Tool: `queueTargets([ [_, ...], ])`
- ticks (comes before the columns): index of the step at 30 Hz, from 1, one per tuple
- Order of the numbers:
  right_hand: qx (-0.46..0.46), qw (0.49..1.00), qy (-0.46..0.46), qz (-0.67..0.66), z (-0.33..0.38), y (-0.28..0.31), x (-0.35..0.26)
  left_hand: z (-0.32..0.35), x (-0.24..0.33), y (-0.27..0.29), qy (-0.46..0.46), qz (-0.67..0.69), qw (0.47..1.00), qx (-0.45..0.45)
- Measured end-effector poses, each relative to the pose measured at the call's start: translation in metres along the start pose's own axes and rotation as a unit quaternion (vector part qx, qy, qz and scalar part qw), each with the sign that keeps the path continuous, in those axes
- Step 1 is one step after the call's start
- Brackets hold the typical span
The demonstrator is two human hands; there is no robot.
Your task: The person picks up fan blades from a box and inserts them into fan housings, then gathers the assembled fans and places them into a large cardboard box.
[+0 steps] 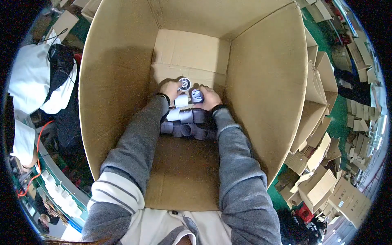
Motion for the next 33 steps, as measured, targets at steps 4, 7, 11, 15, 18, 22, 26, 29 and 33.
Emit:
queueTargets([
  [4, 0.004, 0.997, 0.038, -0.065, -0.012, -0.004, 0.002, -0.001, 0.001, -0.009, -0.019, -0.106, 0.993, -0.049],
  [7, 0.022, 0.963, -0.106, -0.249, -0.03, 0.002, 0.005, 0.002, 0.005, 0.0, -0.036, -0.155, 0.987, -0.019],
  [11, 0.058, 0.954, -0.291, 0.051, -0.046, 0.016, 0.005, 0.014, 0.025, 0.021, 0.001, -0.131, 0.988, -0.081],
  [15, 0.052, 0.957, -0.286, -0.004, -0.057, 0.021, 0.017, 0.022, 0.041, 0.02, 0.088, -0.082, 0.99, -0.079],
  [18, -0.01, 0.966, -0.253, 0.055, -0.054, 0.027, 0.013, 0.022, 0.021, -0.001, 0.096, -0.102, 0.988, -0.067],
  [22, -0.287, 0.89, -0.253, 0.247, -0.032, 0.017, 0.054, 0.023, -0.003, 0.0, 0.044, -0.114, 0.99, -0.067],
  [26, -0.13, 0.958, -0.1, 0.237, 0.001, 0.007, 0.112, 0.01, 0.014, 0.006, -0.03, -0.07, 0.997, -0.025],
  [29, -0.243, 0.962, -0.102, 0.067, -0.011, -0.013, 0.031, 0.033, -0.024, -0.001, -0.023, -0.052, 0.998, -0.018],
  [33, -0.22, 0.926, -0.284, -0.114, -0.018, 0.002, 0.031, 0.016, -0.013, 0.007, -0.034, -0.03, 0.998, -0.036],
])
Point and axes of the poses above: each hand's wrist, its own z-axis away from the middle knuckle, its own y-axis out of the back of the hand, x = y × z, the point moved 4 cm from there along -z, towards the middle knuckle, and after that the axes turned 14 degrees about -z, right-handed, at the moved point
